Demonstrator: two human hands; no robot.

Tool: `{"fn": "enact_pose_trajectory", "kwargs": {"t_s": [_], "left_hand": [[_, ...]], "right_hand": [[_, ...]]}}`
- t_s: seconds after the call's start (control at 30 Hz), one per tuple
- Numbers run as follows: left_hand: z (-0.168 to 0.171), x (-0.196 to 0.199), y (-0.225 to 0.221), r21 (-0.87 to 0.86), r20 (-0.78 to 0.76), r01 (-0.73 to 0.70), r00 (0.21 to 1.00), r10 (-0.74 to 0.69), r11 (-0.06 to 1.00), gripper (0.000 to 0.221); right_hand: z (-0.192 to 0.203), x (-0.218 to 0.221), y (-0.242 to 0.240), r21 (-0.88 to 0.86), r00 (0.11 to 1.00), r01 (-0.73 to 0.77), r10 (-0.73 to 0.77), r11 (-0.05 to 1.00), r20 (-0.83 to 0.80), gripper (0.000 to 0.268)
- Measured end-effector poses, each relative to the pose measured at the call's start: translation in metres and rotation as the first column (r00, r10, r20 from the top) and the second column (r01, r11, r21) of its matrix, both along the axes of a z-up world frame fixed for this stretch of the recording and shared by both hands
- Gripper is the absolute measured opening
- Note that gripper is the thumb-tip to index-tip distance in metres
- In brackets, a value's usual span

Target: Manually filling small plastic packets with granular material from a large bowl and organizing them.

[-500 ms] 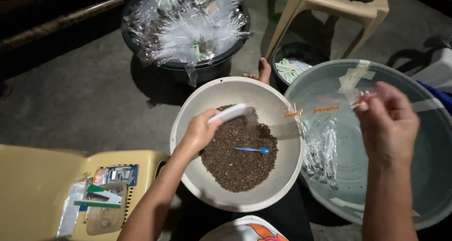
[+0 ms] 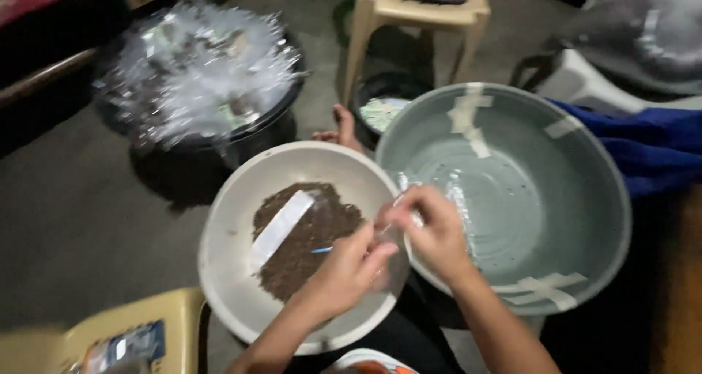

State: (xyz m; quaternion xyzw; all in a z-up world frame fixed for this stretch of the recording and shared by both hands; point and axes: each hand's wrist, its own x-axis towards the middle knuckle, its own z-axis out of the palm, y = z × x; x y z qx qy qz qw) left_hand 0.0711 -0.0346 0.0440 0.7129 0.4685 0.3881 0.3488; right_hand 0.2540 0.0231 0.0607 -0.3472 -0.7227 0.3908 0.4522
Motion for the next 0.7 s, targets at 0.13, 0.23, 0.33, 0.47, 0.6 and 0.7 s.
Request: {"fn": "enact_pose_trajectory", "kwargs": {"t_s": [0.13, 0.23, 0.33, 0.47, 0.6, 0.7], "left_hand": [[0.001, -0.023, 0.007, -0.313, 0.489, 0.145, 0.872, 0.029, 0.939, 0.017], [0.004, -0.035, 0.019, -0.290, 0.715, 0.038, 0.672, 0.191, 0.956, 0.017], [0.004, -0.029, 0.019, -0.423, 0.859, 0.125, 0.370, 0.353, 0.898, 0.024], [-0.026, -0.035, 0.016, -0.430, 0.853, 0.269, 0.433, 0.291, 0.862, 0.011], [-0.010, -0.031, 0.005, -0.549, 0.744, 0.334, 0.613, 0.266, 0.766, 0.043], [-0.009, -0.040, 0.004, -0.425, 0.645, 0.331, 0.764, 0.025, 0.843, 0.062]], "right_hand": [[-0.027, 0.017, 0.008, 0.040, 0.947, 0.258, -0.244, 0.965, -0.209, 0.014], [-0.020, -0.007, -0.024, 0.316, 0.990, 0.136, -0.139, 0.939, -0.015, 0.024], [0.002, -0.031, -0.055, 0.458, 0.986, -0.158, 0.113, 0.875, 0.125, 0.019], [0.006, -0.030, -0.064, 0.428, 0.938, -0.341, 0.272, 0.837, 0.215, 0.020], [0.026, -0.027, -0.055, 0.449, 0.993, -0.106, 0.071, 0.887, 0.095, 0.004], [0.033, -0.028, -0.053, 0.429, 0.994, -0.045, -0.003, 0.902, 0.110, 0.008]]}}
